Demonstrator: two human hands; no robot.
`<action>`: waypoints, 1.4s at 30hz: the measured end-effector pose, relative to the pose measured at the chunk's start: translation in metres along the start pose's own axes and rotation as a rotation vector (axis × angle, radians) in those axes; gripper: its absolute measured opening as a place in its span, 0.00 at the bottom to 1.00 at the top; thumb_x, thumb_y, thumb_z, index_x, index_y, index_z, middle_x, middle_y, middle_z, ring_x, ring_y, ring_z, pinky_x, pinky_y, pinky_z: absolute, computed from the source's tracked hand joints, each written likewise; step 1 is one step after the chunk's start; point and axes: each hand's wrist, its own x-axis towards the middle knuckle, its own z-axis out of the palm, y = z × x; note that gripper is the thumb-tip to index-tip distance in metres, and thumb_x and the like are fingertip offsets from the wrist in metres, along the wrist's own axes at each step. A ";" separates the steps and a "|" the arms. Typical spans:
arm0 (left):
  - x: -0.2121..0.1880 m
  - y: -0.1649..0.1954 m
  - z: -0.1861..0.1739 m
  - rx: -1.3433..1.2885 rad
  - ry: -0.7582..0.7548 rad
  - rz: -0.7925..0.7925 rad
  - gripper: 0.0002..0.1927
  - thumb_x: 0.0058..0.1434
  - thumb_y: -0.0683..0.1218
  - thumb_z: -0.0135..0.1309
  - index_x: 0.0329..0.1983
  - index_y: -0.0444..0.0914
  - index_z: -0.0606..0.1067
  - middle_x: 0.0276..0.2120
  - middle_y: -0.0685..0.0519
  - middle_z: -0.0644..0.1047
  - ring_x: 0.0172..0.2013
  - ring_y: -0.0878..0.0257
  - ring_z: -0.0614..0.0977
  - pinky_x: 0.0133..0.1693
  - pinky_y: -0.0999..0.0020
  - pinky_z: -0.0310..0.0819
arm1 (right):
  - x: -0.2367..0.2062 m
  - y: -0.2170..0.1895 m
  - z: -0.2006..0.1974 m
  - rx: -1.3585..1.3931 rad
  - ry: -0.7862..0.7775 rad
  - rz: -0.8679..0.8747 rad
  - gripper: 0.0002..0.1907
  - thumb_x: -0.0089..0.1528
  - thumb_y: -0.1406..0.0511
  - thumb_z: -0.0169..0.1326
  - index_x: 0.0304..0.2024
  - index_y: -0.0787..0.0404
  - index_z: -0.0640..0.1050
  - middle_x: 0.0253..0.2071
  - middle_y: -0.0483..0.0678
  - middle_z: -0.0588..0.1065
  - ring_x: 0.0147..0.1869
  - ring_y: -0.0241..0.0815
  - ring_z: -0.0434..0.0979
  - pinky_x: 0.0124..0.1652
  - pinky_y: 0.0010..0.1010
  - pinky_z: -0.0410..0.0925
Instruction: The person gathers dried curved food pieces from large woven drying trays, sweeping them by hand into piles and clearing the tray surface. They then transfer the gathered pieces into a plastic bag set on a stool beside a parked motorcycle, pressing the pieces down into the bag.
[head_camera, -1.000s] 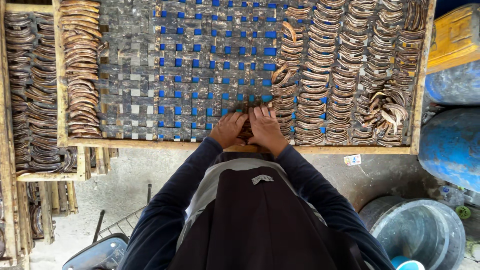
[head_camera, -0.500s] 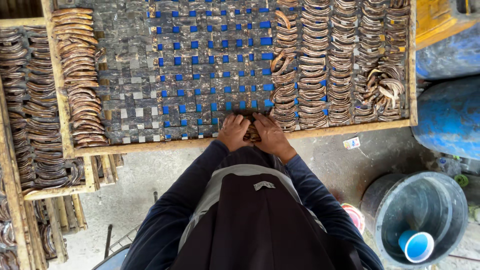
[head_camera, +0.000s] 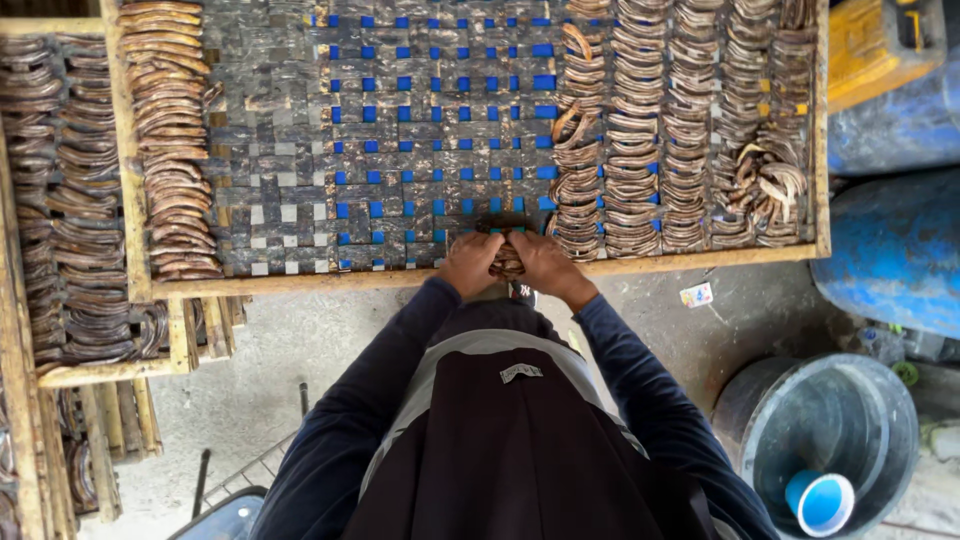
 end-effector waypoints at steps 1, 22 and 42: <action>0.007 -0.003 -0.003 -0.018 -0.027 -0.001 0.25 0.54 0.50 0.67 0.48 0.37 0.69 0.37 0.41 0.79 0.43 0.41 0.80 0.47 0.45 0.73 | 0.007 0.003 -0.005 0.065 -0.015 -0.031 0.34 0.51 0.51 0.72 0.48 0.63 0.71 0.43 0.60 0.75 0.48 0.62 0.78 0.45 0.50 0.70; 0.058 -0.078 -0.113 0.471 0.079 -0.232 0.30 0.62 0.47 0.64 0.63 0.43 0.62 0.51 0.45 0.78 0.49 0.46 0.82 0.53 0.48 0.77 | 0.171 -0.030 -0.045 -0.026 0.057 -0.223 0.47 0.53 0.53 0.73 0.65 0.61 0.64 0.57 0.57 0.72 0.60 0.57 0.74 0.60 0.50 0.69; -0.001 -0.033 -0.057 0.271 -0.035 -0.268 0.24 0.70 0.53 0.57 0.68 0.45 0.73 0.69 0.50 0.70 0.57 0.51 0.74 0.58 0.47 0.69 | 0.112 0.139 -0.085 -0.350 0.308 -0.107 0.27 0.58 0.74 0.52 0.59 0.54 0.78 0.66 0.53 0.71 0.66 0.60 0.68 0.55 0.59 0.62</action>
